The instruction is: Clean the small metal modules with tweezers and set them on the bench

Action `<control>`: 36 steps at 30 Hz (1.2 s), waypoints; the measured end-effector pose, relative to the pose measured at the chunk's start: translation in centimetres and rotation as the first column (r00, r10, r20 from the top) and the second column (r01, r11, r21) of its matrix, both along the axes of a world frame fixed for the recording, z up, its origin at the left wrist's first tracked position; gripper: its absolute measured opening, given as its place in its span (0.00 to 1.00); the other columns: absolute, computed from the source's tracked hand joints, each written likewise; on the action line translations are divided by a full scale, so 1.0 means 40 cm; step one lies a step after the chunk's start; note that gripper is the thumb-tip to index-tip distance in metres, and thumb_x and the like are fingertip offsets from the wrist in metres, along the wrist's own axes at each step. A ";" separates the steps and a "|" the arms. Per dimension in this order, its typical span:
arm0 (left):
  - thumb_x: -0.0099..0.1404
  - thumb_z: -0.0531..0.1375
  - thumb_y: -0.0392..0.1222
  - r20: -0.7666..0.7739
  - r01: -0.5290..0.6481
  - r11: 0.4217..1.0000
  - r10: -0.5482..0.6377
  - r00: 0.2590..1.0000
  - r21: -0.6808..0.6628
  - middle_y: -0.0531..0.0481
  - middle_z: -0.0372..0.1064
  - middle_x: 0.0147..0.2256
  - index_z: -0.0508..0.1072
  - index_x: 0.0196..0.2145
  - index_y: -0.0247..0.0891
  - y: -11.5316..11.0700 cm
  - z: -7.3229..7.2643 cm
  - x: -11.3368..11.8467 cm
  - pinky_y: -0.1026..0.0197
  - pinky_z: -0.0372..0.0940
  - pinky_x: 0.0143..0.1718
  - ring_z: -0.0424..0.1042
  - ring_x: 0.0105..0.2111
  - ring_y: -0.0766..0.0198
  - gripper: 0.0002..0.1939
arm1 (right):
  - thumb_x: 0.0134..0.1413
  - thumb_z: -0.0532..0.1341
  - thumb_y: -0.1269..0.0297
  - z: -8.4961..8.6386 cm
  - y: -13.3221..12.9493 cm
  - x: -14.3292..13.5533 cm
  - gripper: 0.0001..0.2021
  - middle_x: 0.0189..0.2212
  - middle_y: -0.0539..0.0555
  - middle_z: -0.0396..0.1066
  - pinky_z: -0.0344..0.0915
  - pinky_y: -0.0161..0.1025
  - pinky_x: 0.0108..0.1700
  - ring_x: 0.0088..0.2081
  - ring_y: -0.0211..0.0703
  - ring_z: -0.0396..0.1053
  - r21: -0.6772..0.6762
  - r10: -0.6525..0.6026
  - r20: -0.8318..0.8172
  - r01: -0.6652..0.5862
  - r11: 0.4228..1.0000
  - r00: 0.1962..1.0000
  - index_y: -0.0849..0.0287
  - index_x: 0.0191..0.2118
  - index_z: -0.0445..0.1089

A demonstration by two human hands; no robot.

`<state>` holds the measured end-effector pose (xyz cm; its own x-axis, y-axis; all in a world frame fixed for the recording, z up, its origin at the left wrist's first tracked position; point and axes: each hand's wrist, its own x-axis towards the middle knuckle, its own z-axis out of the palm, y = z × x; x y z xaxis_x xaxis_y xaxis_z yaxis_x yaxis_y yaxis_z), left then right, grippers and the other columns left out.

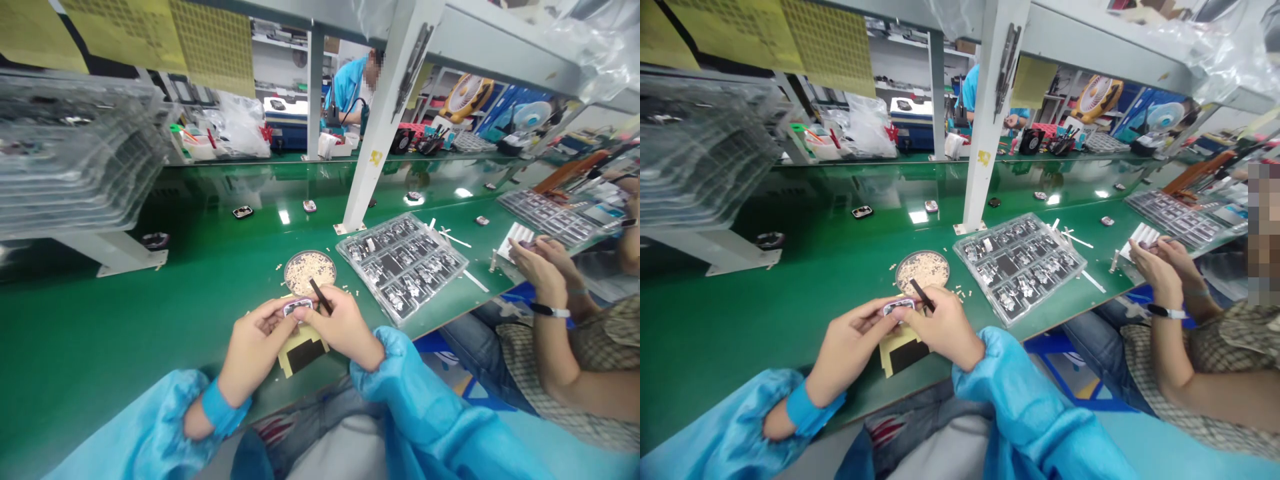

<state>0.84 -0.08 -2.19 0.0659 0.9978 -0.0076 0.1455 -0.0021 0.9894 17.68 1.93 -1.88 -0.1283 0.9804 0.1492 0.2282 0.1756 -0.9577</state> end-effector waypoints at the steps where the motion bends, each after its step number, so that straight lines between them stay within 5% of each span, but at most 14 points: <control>1: 0.64 0.64 0.49 0.028 0.016 0.999 -0.015 0.999 -0.040 0.46 0.78 0.36 0.79 0.48 0.37 0.004 -0.002 -0.001 0.58 0.73 0.36 0.78 0.33 0.58 0.18 | 0.50 0.71 0.58 0.004 0.004 0.008 0.12 0.30 0.50 0.70 0.65 0.36 0.34 0.32 0.39 0.66 0.103 -0.020 0.063 0.013 0.995 0.998 0.59 0.37 0.73; 6: 0.64 0.63 0.47 -0.133 -0.017 0.998 0.026 0.991 0.066 0.46 0.76 0.35 0.80 0.47 0.36 0.004 -0.014 -0.009 0.60 0.70 0.33 0.75 0.31 0.60 0.17 | 0.61 0.65 0.65 0.017 0.010 0.039 0.06 0.36 0.55 0.72 0.70 0.38 0.42 0.39 0.42 0.71 0.488 0.044 0.231 -0.155 0.859 0.972 0.57 0.43 0.75; 13: 0.64 0.61 0.41 -0.209 0.030 0.982 0.010 0.978 0.184 0.46 0.77 0.39 0.82 0.45 0.39 0.000 -0.009 -0.008 0.61 0.69 0.35 0.74 0.34 0.61 0.14 | 0.62 0.61 0.72 0.006 0.017 0.069 0.09 0.40 0.55 0.72 0.70 0.35 0.38 0.40 0.40 0.73 0.530 0.099 0.404 -0.321 0.785 0.909 0.54 0.44 0.77; 18: 0.64 0.61 0.39 -0.275 0.029 0.955 0.055 0.960 0.294 0.50 0.74 0.32 0.82 0.43 0.39 -0.011 0.020 0.000 0.65 0.66 0.30 0.69 0.29 0.65 0.12 | 0.56 0.68 0.67 0.018 0.011 0.073 0.07 0.38 0.56 0.70 0.71 0.40 0.40 0.39 0.42 0.71 0.484 0.212 0.199 -0.284 0.827 0.957 0.58 0.41 0.76; 23: 0.65 0.61 0.38 -0.311 0.019 0.934 0.100 0.945 0.357 0.52 0.71 0.30 0.81 0.44 0.39 -0.011 0.035 0.000 0.65 0.65 0.30 0.67 0.27 0.66 0.12 | 0.55 0.68 0.69 0.025 0.000 0.058 0.06 0.35 0.55 0.71 0.71 0.40 0.38 0.37 0.42 0.71 0.463 0.159 0.134 -0.204 0.863 0.978 0.58 0.40 0.74; 36: 0.60 0.60 0.35 -0.322 0.000 0.957 0.097 0.942 0.289 0.54 0.66 0.27 0.82 0.43 0.37 -0.003 0.021 -0.006 0.66 0.62 0.26 0.63 0.24 0.68 0.15 | 0.54 0.61 0.74 0.024 0.011 0.061 0.10 0.39 0.55 0.75 0.73 0.40 0.45 0.42 0.43 0.74 0.462 0.106 0.387 -0.292 0.838 0.916 0.57 0.41 0.73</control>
